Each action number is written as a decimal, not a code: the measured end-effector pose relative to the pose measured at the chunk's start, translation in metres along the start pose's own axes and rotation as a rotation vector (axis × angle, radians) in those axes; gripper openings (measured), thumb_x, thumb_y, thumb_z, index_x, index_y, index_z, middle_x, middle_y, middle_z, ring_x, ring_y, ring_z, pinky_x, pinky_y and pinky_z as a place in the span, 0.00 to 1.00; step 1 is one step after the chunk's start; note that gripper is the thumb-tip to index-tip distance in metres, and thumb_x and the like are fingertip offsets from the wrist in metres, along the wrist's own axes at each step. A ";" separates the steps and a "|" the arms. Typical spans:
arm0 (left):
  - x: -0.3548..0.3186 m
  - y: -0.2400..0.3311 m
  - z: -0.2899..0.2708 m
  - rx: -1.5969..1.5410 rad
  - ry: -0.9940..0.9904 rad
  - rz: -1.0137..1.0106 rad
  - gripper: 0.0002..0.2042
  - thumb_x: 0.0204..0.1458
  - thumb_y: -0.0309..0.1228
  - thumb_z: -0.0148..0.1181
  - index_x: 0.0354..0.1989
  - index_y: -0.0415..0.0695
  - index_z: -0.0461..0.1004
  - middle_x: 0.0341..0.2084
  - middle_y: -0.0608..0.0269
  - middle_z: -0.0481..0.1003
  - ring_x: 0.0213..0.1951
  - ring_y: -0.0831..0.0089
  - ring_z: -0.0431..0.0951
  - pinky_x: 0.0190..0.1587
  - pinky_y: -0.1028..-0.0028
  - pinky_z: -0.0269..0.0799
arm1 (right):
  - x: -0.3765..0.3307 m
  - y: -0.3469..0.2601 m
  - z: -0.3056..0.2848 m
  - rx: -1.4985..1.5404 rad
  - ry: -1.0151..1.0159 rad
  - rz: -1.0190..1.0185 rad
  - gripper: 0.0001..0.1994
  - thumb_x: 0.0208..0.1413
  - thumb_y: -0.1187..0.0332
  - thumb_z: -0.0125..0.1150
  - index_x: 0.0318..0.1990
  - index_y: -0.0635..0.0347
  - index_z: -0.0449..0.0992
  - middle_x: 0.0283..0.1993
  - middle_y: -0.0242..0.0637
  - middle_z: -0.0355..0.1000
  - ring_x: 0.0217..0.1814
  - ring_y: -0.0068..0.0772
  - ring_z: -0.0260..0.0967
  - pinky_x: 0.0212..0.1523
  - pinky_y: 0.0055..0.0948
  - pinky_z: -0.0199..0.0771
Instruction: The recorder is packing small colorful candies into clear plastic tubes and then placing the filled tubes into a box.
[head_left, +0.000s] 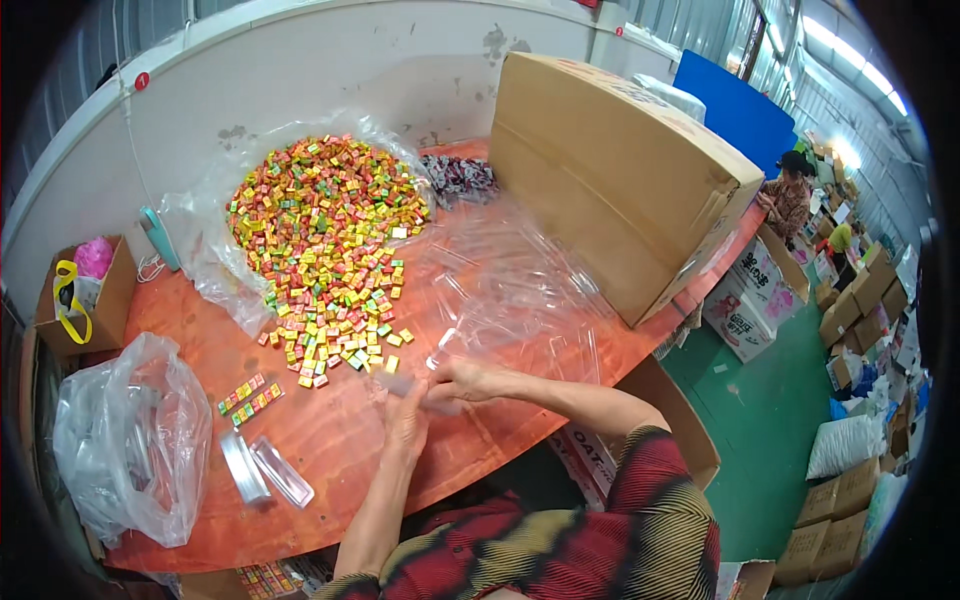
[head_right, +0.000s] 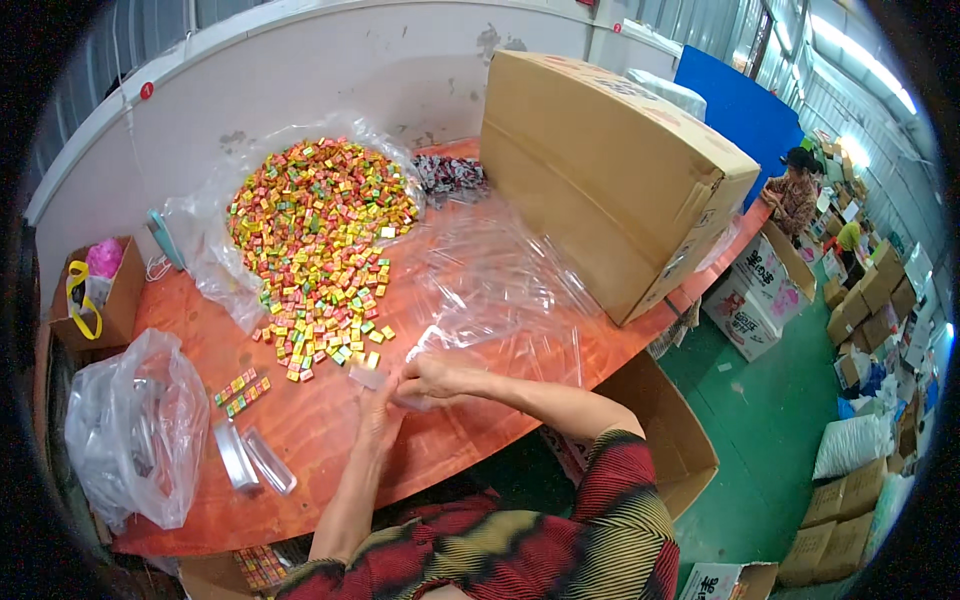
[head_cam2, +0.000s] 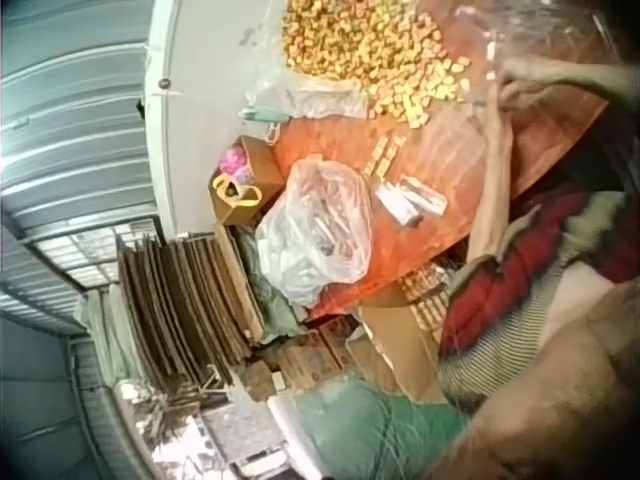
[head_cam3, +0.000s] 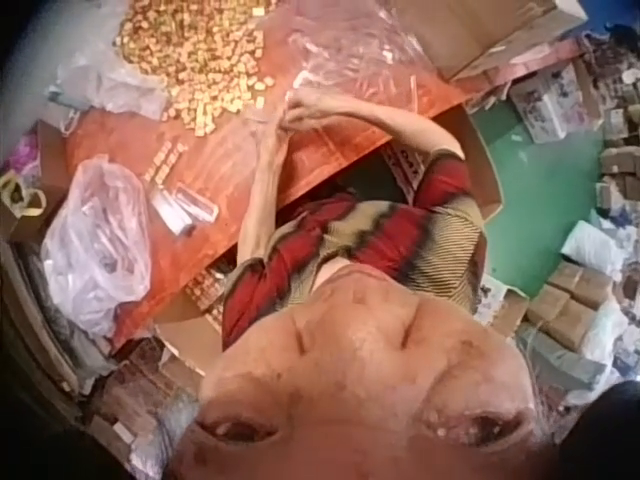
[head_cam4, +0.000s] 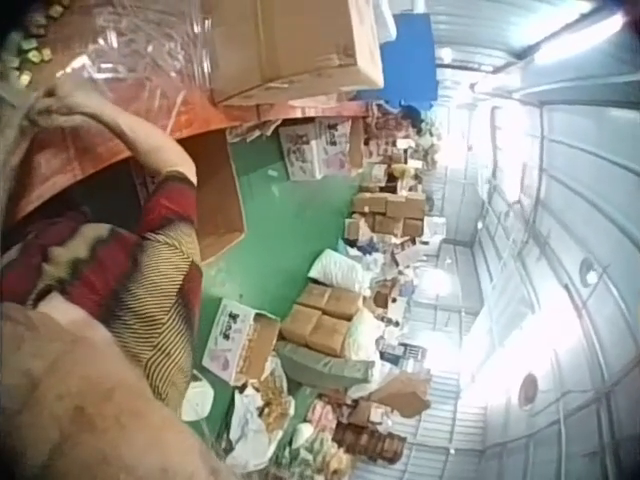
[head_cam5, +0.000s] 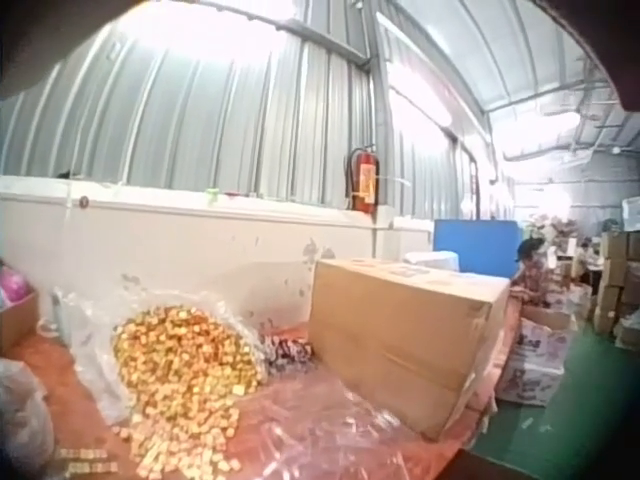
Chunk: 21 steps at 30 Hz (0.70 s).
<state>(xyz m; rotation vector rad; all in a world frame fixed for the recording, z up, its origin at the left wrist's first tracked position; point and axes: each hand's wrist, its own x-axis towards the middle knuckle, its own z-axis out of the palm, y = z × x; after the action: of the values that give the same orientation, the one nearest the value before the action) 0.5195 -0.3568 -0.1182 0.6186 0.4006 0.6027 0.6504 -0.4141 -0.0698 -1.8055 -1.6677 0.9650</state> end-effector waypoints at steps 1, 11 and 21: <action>0.000 -0.001 -0.003 0.022 -0.045 0.026 0.18 0.42 0.29 0.55 0.41 0.47 0.56 0.34 0.65 0.66 0.37 0.71 0.68 0.37 0.65 0.68 | 0.002 0.005 0.000 -0.004 0.005 -0.003 0.13 0.43 0.61 0.50 0.24 0.64 0.71 0.17 0.39 0.66 0.19 0.26 0.62 0.21 0.28 0.62; 0.009 -0.006 -0.026 -0.007 -0.084 -0.097 0.17 0.42 0.31 0.55 0.40 0.44 0.58 0.31 0.63 0.67 0.35 0.67 0.69 0.39 0.64 0.68 | 0.012 0.018 -0.017 -0.510 0.275 -0.095 0.07 0.43 0.69 0.49 0.20 0.62 0.70 0.16 0.38 0.65 0.17 0.31 0.61 0.17 0.27 0.59; 0.014 -0.006 -0.020 -0.032 0.023 0.049 0.17 0.42 0.30 0.55 0.40 0.44 0.57 0.32 0.63 0.67 0.36 0.69 0.69 0.38 0.63 0.68 | 0.006 -0.018 -0.011 -0.227 0.230 -0.141 0.10 0.41 0.66 0.51 0.28 0.64 0.69 0.23 0.44 0.67 0.26 0.38 0.65 0.25 0.32 0.63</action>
<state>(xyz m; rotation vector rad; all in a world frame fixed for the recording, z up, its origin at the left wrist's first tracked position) 0.5224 -0.3431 -0.1395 0.5930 0.3975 0.6626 0.6472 -0.4051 -0.0502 -1.8313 -1.7856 0.5040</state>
